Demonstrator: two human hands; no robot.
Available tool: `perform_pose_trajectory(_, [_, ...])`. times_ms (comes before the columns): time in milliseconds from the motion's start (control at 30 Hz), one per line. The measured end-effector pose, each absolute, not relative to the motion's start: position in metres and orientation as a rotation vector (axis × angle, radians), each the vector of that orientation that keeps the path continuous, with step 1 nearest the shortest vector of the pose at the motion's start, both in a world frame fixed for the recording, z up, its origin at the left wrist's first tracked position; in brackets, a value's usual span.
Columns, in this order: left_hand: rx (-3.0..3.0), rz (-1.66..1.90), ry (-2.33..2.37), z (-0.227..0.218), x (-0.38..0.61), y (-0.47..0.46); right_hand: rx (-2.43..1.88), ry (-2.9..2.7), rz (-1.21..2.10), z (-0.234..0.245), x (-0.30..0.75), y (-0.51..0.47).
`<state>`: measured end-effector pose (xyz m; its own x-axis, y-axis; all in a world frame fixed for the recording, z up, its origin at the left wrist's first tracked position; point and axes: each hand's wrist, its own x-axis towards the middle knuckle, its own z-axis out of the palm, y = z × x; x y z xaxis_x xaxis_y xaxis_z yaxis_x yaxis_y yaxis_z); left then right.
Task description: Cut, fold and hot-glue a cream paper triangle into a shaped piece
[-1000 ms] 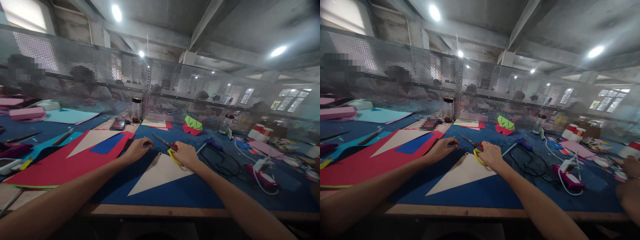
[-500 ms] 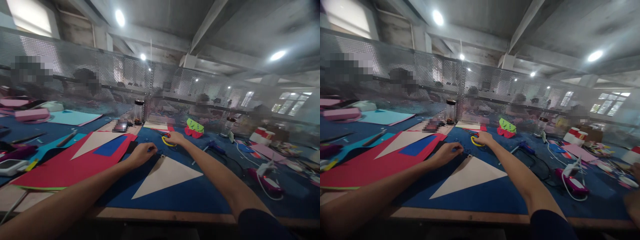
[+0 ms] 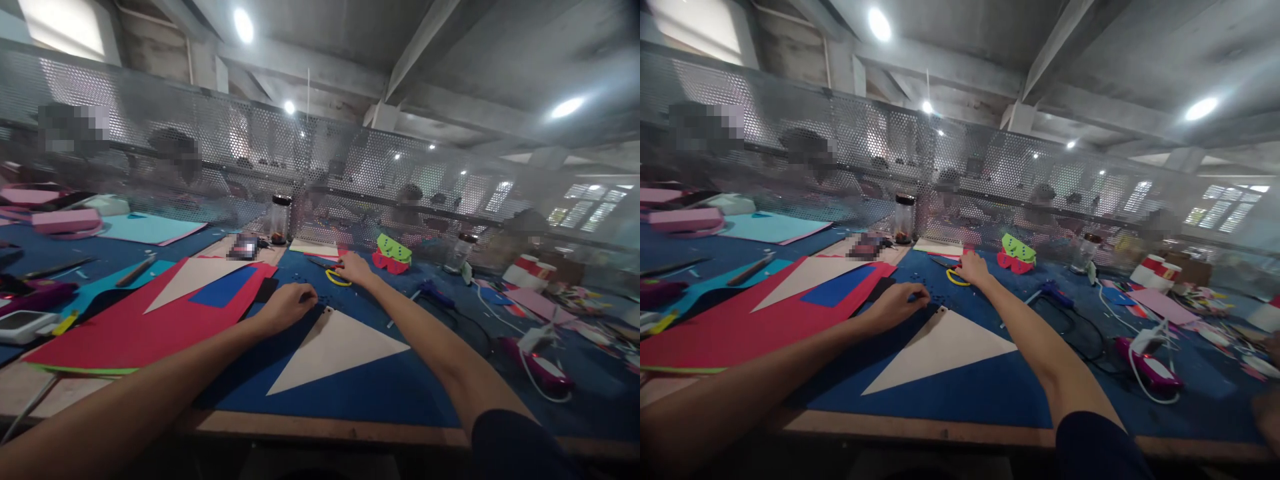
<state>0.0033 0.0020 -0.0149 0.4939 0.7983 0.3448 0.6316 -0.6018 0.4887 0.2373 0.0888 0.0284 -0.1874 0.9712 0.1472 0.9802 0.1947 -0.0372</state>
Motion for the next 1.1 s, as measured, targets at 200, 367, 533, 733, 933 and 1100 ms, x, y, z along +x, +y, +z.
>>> perform_pose_trajectory(200, [2.478,0.820,1.173,-0.015,0.003,0.002,-1.500,-2.531,0.051,0.037,0.265,0.003])
perform_pose_trajectory(367, [2.484,0.820,1.163,-0.016,0.002,0.006,-1.216,-2.673,0.286,0.027,0.289,-0.071])
perform_pose_trajectory(533, [2.498,0.808,1.173,-0.019,0.000,0.010,-1.132,-2.694,0.355,0.013,0.295,-0.091])
perform_pose_trajectory(733, [2.498,0.788,1.157,-0.017,0.000,0.009,-1.121,-2.667,0.206,0.012,0.294,-0.093])
perform_pose_trajectory(933, [2.494,0.800,1.147,-0.017,0.000,0.009,-1.050,-2.698,0.182,0.011,0.293,-0.099])
perform_pose_trajectory(1100, [2.492,0.812,1.138,-0.019,0.000,0.009,-1.058,-2.718,0.128,0.013,0.289,-0.105])
